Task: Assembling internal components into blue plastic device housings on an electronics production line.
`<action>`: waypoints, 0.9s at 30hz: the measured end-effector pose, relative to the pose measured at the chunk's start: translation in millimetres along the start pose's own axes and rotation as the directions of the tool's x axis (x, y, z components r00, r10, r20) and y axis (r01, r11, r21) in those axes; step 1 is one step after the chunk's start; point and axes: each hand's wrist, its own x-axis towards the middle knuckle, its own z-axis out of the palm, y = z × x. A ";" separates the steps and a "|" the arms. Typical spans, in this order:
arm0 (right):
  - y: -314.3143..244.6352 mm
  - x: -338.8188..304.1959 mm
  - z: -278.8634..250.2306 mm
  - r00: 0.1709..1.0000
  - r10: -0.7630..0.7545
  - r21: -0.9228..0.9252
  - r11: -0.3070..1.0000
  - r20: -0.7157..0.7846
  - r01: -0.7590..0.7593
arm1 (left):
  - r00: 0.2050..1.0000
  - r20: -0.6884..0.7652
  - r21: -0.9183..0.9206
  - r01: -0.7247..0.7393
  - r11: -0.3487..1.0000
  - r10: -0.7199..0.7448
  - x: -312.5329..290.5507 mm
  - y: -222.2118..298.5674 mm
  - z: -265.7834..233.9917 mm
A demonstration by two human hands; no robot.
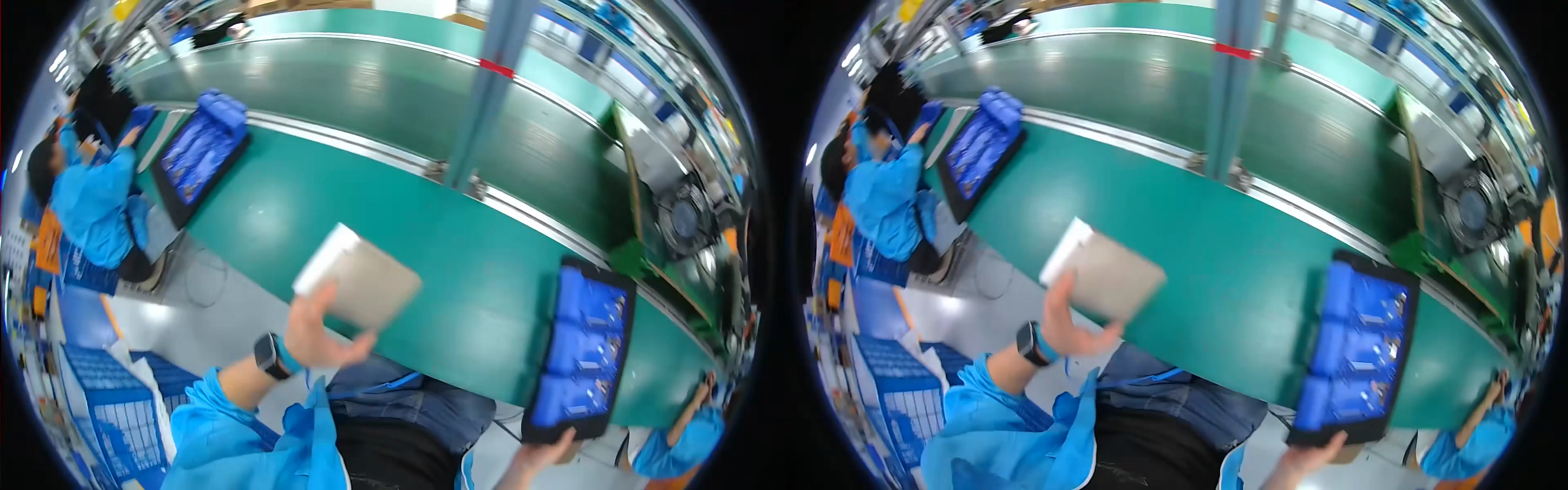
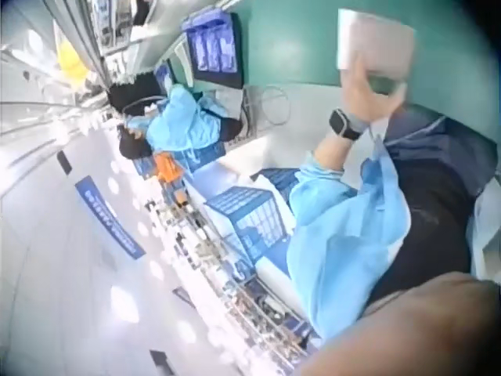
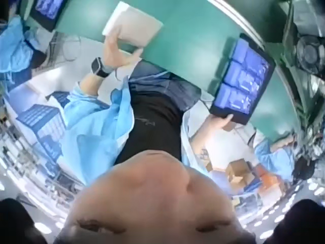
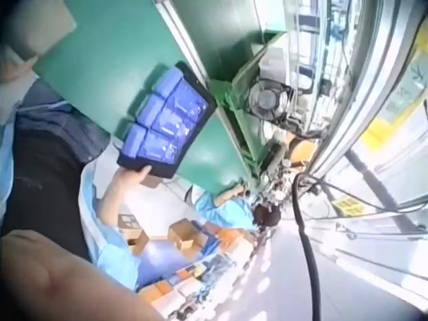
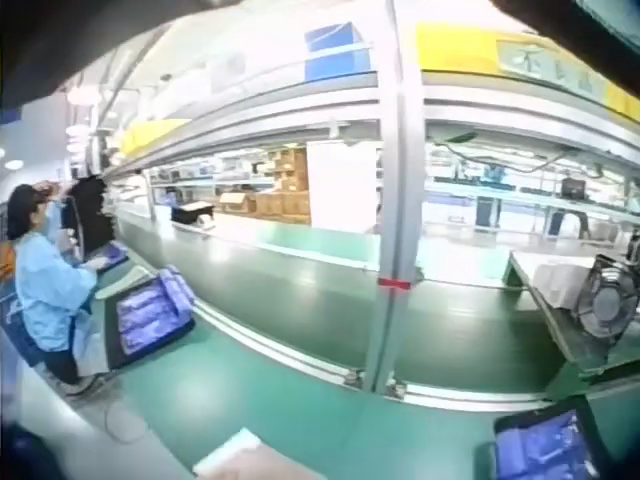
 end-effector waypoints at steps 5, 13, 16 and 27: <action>-69.1 53.9 -75.9 0.980 -0.083 -0.268 0.963 -0.183 0.031 | 0.953 -0.045 0.484 0.282 0.829 -0.299 -9.0 -141.6 -73.0; -114.1 194.0 -203.9 0.969 -0.242 -0.336 0.918 -0.058 0.209 | 0.575 -0.610 0.286 0.802 0.524 -0.546 -24.0 -277.2 -164.2; -131.3 229.9 -202.9 0.938 -0.347 -0.628 0.726 0.019 0.281 | 0.373 -0.643 0.076 0.900 0.430 -0.669 -27.9 -306.7 -178.8; -214.8 337.3 -235.2 0.757 -0.605 -0.968 -0.191 0.248 0.165 | 0.450 -0.526 0.098 0.875 0.474 -0.722 7.4 -280.0 -150.6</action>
